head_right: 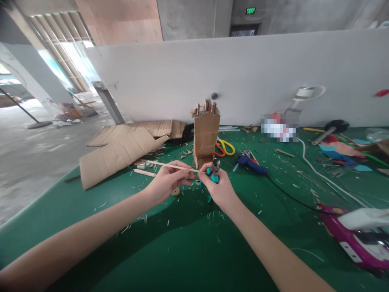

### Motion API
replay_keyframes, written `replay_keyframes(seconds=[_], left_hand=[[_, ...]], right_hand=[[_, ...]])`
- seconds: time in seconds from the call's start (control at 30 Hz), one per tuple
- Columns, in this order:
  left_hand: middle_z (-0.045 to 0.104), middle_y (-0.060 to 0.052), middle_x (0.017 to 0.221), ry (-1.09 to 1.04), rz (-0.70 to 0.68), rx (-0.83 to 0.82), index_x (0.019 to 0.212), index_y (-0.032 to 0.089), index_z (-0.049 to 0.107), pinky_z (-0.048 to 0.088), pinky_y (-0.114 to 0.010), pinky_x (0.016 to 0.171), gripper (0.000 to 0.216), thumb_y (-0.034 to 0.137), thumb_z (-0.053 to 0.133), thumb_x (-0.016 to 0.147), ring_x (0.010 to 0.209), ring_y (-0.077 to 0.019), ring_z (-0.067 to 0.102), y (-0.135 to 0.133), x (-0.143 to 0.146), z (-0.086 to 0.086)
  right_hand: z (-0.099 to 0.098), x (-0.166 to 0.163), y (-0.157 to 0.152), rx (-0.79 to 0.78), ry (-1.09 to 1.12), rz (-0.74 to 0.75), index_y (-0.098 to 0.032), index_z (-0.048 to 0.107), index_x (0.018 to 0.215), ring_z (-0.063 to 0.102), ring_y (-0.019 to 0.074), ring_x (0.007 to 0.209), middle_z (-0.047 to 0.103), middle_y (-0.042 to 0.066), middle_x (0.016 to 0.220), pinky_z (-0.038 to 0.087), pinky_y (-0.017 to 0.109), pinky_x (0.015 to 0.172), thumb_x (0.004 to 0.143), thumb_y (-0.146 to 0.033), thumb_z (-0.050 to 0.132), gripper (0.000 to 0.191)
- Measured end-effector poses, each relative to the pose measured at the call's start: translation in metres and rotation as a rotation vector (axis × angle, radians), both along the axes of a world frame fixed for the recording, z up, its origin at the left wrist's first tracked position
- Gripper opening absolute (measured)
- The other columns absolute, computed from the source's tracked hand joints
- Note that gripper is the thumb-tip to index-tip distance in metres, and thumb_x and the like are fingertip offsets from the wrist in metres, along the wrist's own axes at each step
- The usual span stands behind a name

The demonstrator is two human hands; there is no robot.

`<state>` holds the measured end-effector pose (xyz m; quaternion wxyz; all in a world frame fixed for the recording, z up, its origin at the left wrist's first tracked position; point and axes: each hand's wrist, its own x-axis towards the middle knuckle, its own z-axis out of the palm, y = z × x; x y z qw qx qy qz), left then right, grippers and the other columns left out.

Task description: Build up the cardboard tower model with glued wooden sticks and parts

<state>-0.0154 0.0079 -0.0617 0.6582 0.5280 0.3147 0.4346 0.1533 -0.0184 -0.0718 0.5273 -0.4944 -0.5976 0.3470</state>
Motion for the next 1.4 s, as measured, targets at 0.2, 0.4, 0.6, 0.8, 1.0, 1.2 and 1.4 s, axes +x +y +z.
replay_keyframes(seconds=[0.2,0.4,0.6,0.8,1.0,1.2,1.4], left_hand=[[0.061,-0.005,0.089,0.127,0.211,0.34,0.095,0.017,0.054,0.053,-0.028,0.061,0.023,0.037,0.051,0.084,0.076,-0.0141,0.062,0.035,-0.028,0.007],[0.058,-0.009,0.11,0.824,0.462,1.187,0.113,0.018,0.052,0.042,-0.039,0.091,0.039,0.041,0.054,0.082,0.105,-0.0221,0.053,0.046,-0.068,0.062],[0.061,-0.004,0.082,1.322,-0.269,1.116,0.096,0.019,0.058,0.043,-0.03,0.069,0.031,0.034,0.032,0.094,0.073,-0.0167,0.058,0.01,-0.034,0.047],[0.058,0.0,0.073,0.991,-0.076,0.923,0.086,0.017,0.053,0.039,-0.023,0.058,0.025,0.028,0.033,0.095,0.063,-0.0105,0.052,0.018,-0.027,0.025],[0.053,0.001,0.065,0.849,0.098,0.984,0.083,0.016,0.052,0.036,-0.022,0.054,0.02,0.027,0.038,0.093,0.056,-0.008,0.046,0.013,-0.03,0.029],[0.055,0.001,0.067,0.886,-0.008,0.971,0.085,0.017,0.053,0.037,-0.021,0.055,0.019,0.025,0.037,0.093,0.057,-0.0077,0.048,0.005,-0.024,0.028],[0.054,0.002,0.062,0.908,0.051,0.992,0.082,0.018,0.052,0.036,-0.022,0.052,0.018,0.026,0.039,0.092,0.055,-0.0083,0.048,0.002,-0.021,0.024]], right_hand=[[-0.002,0.016,0.01,-0.033,0.06,-0.057,-0.024,0.056,0.076,0.051,0.0175,0.07,0.056,-0.001,0.072,0.037,0.034,0.067,0.076,-0.038,0.062,0.015],[0.002,0.024,0.013,0.008,-0.106,-0.072,-0.023,0.056,0.073,0.045,0.014,0.059,0.051,-0.003,0.064,0.035,0.031,0.06,0.076,-0.036,0.06,0.014],[0.008,0.017,0.006,0.051,-0.194,0.013,-0.023,0.055,0.073,0.045,0.0134,0.056,0.051,-0.003,0.063,0.036,0.03,0.058,0.078,-0.034,0.058,0.012],[0.011,0.021,0.007,0.072,-0.16,0.049,-0.024,0.057,0.08,0.055,0.0183,0.072,0.059,0.0,0.078,0.042,0.034,0.07,0.075,-0.03,0.062,0.009],[0.007,0.016,0.003,0.04,-0.265,0.083,-0.025,0.057,0.085,0.056,0.0194,0.076,0.062,0.002,0.084,0.042,0.036,0.073,0.075,-0.028,0.059,0.01],[0.008,0.006,-0.005,0.033,-0.365,0.092,-0.025,0.057,0.091,0.056,0.02,0.075,0.061,0.003,0.085,0.042,0.036,0.071,0.077,-0.027,0.055,0.014],[0.004,0.003,-0.005,0.065,-0.347,0.084,-0.026,0.059,0.091,0.056,0.0217,0.079,0.062,0.003,0.084,0.042,0.038,0.074,0.076,-0.027,0.057,0.015]])
